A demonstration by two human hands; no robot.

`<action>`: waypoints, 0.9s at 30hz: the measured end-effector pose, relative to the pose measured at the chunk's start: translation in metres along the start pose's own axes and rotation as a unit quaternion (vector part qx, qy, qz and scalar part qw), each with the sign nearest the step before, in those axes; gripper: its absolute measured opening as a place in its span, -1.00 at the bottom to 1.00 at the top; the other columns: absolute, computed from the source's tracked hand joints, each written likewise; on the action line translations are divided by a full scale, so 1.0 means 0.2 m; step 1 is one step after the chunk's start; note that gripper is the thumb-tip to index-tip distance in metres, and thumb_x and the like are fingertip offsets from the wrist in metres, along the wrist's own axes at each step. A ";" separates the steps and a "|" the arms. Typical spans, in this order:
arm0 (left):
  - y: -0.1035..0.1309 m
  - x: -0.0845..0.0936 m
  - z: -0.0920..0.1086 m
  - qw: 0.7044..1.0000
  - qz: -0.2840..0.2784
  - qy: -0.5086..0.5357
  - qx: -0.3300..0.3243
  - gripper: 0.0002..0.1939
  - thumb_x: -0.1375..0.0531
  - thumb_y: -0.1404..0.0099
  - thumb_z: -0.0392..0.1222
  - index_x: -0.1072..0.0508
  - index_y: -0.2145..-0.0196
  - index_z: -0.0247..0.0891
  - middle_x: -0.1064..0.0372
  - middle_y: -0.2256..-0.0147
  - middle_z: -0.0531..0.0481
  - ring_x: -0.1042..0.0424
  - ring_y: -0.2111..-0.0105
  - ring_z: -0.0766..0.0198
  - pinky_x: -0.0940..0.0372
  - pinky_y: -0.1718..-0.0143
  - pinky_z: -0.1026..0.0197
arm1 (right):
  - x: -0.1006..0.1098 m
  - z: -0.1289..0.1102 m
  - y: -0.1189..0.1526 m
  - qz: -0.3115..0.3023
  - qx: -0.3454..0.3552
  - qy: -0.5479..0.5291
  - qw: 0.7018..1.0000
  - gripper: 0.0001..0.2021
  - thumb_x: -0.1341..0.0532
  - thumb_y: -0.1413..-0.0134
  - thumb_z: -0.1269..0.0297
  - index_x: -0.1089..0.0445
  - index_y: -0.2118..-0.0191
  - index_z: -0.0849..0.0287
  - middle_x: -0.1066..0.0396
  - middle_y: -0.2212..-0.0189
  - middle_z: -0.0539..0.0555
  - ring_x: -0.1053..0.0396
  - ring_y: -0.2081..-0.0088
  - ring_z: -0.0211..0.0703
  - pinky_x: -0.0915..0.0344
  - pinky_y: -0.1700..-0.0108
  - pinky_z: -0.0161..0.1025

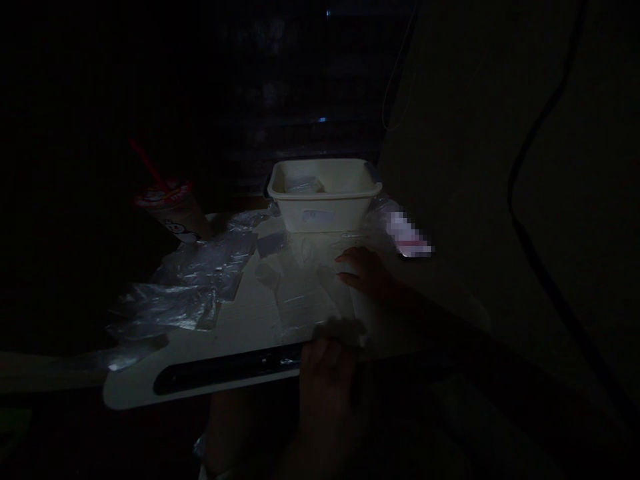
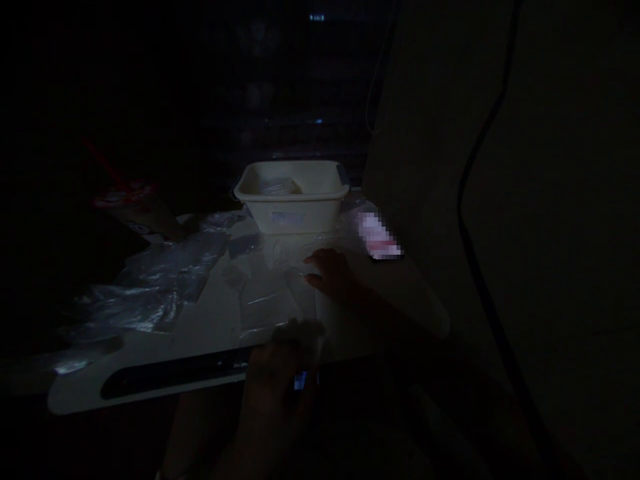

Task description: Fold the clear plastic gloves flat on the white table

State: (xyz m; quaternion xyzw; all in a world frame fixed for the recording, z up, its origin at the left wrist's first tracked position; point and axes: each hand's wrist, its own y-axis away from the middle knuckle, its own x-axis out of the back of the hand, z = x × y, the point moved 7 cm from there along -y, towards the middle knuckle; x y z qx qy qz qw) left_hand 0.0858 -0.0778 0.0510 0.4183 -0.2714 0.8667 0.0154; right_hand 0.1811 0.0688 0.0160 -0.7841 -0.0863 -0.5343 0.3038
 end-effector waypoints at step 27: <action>0.07 -0.22 0.00 0.950 -0.170 -0.237 -0.112 -0.49 0.08 -0.18 -0.04 -0.10 -0.03 -0.38 -0.05 -0.05 -0.24 0.03 -0.07 0.04 0.03 0.04 -0.22 | 0.00 -0.07 -0.07 -0.032 0.037 0.114 0.992 -0.38 0.03 0.03 -0.04 0.02 -0.08 0.27 0.01 -0.07 0.26 0.15 -0.10 0.04 0.14 0.01 -0.03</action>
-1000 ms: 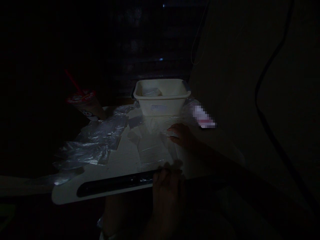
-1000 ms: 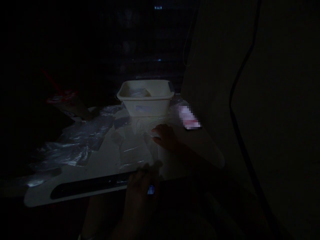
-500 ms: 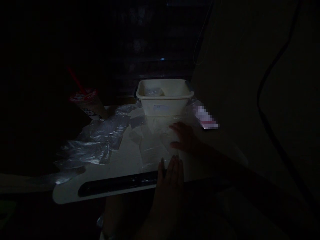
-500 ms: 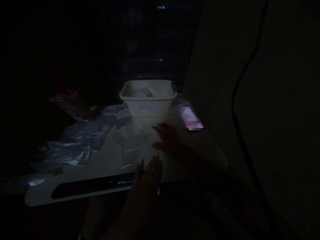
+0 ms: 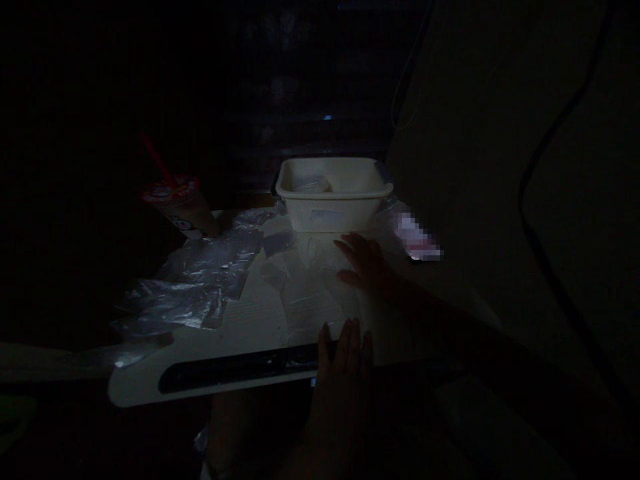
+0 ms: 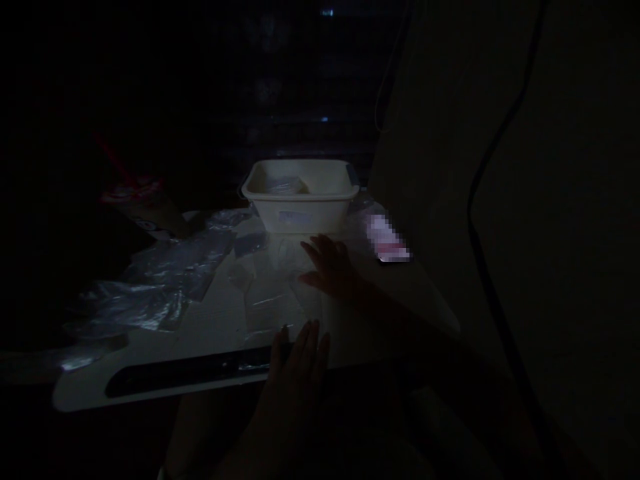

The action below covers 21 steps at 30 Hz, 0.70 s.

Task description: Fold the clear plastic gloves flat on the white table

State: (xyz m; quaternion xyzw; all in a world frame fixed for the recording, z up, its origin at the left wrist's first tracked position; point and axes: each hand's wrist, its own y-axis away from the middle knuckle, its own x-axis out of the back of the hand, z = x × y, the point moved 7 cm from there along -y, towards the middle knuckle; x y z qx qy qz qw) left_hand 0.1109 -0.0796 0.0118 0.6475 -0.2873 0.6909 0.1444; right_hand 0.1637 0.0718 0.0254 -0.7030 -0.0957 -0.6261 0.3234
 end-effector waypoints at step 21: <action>0.10 0.15 -0.09 0.998 0.009 0.040 0.048 -0.44 0.11 -0.20 -0.10 0.14 -0.12 -0.31 0.13 -0.13 -0.09 0.15 -0.11 0.12 0.03 0.01 -0.05 | -0.04 -0.16 -0.35 -0.084 0.008 -0.073 0.994 -0.80 0.01 0.01 0.39 -0.36 0.35 0.21 -0.36 0.36 0.09 -0.26 0.27 -0.19 -0.10 0.23 -0.30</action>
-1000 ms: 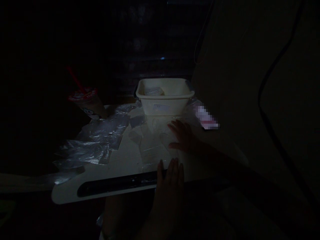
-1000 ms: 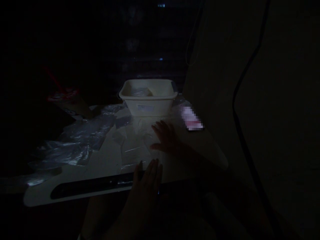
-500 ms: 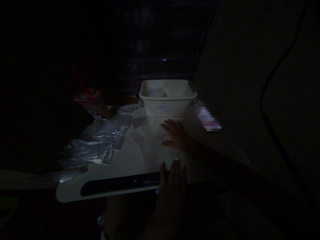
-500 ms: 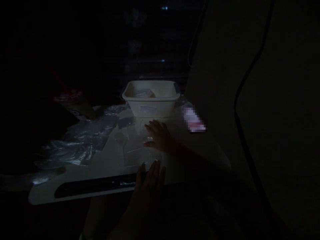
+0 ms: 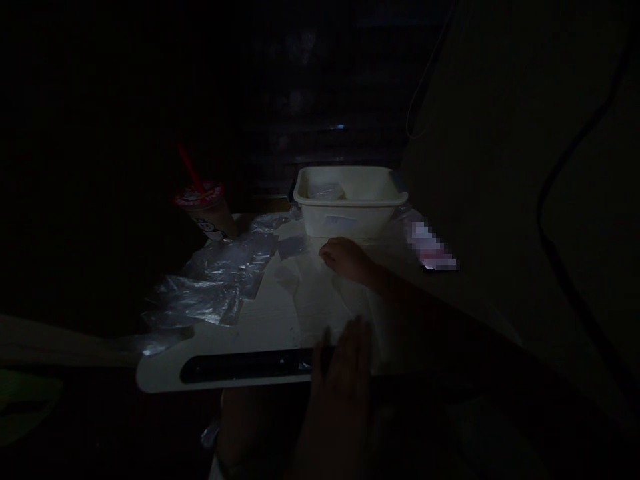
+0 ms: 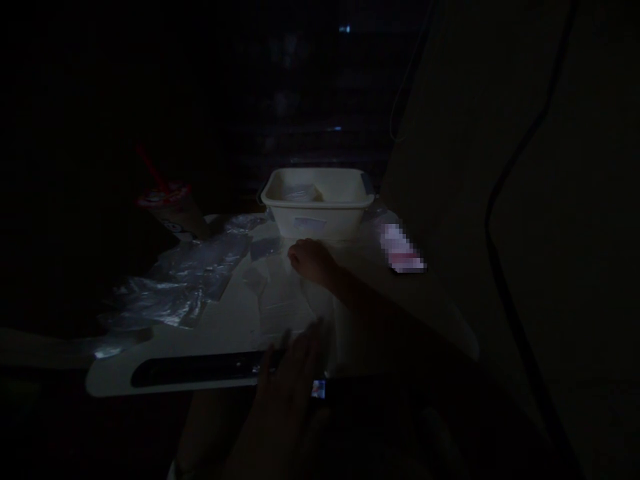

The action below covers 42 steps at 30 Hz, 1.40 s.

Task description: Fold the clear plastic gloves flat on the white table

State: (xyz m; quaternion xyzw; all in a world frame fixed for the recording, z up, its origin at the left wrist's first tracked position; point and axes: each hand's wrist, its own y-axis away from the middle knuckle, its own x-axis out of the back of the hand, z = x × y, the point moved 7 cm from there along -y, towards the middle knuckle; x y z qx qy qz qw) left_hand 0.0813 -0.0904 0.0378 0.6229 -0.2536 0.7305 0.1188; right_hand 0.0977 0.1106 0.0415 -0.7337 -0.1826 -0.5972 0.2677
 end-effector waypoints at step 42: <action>-0.07 -0.03 -0.50 0.998 0.011 0.027 0.064 -0.65 0.09 -0.23 -0.09 -0.23 0.06 -0.23 -0.06 -0.03 -0.13 -0.05 0.06 0.07 -0.04 0.13 0.02 | 0.02 -0.11 0.03 -0.005 0.054 -0.365 0.930 -0.92 -0.10 0.29 0.54 -0.31 0.59 0.29 -0.30 0.52 0.03 -0.26 0.47 -0.33 -0.18 0.42 -0.39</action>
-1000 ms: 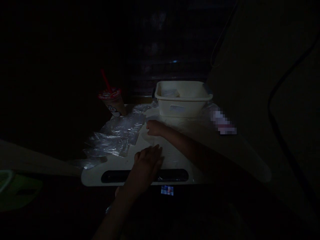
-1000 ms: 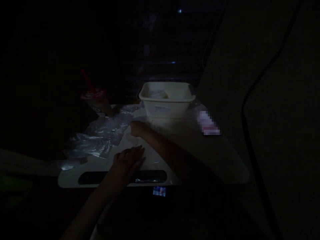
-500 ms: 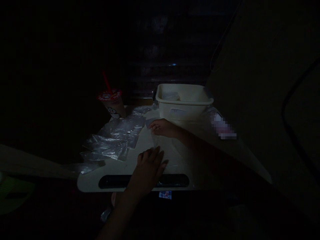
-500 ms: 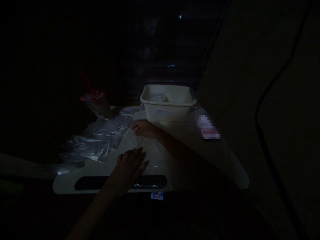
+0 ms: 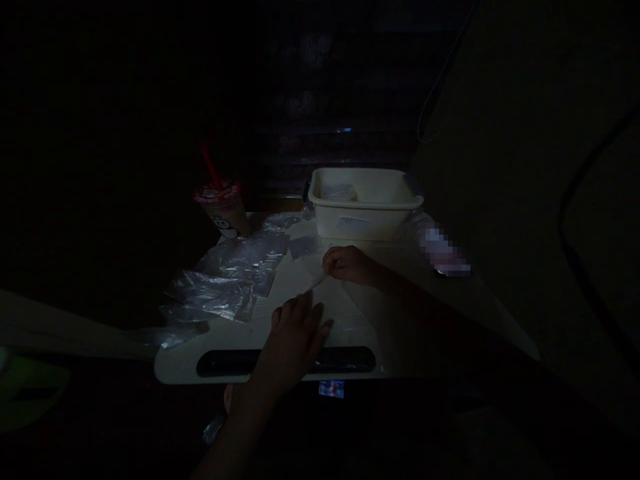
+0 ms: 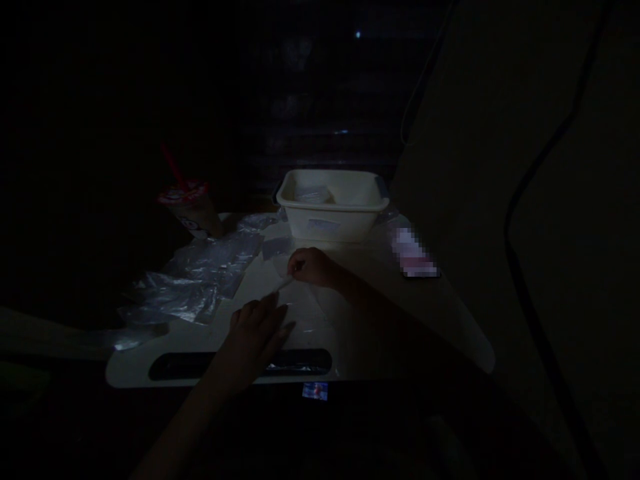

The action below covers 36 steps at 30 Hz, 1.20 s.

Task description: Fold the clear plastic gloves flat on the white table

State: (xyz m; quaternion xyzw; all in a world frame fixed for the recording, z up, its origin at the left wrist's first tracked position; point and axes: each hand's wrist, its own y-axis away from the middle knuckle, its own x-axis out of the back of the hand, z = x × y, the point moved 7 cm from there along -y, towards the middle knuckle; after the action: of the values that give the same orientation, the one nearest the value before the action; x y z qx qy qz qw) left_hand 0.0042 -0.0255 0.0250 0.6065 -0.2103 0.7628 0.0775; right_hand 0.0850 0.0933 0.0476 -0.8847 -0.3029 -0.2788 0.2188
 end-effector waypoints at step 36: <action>-0.01 -0.01 -0.04 0.996 0.008 -0.076 0.049 -0.56 0.17 -0.25 -0.09 -0.13 -0.02 -0.35 0.00 -0.08 -0.14 0.06 -0.06 0.04 0.01 0.11 -0.04 | -0.11 -0.11 0.21 0.034 0.039 0.368 0.928 -0.62 0.03 -0.03 0.19 -0.20 0.04 0.21 -0.15 0.00 0.17 0.00 -0.03 0.00 0.07 0.03 -0.03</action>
State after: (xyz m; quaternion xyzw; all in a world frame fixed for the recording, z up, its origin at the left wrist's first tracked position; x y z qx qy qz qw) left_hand -0.0017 -0.0202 0.0222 0.6639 -0.1833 0.7246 0.0255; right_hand 0.0896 0.0420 0.0422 -0.7207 -0.1813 -0.5652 0.3581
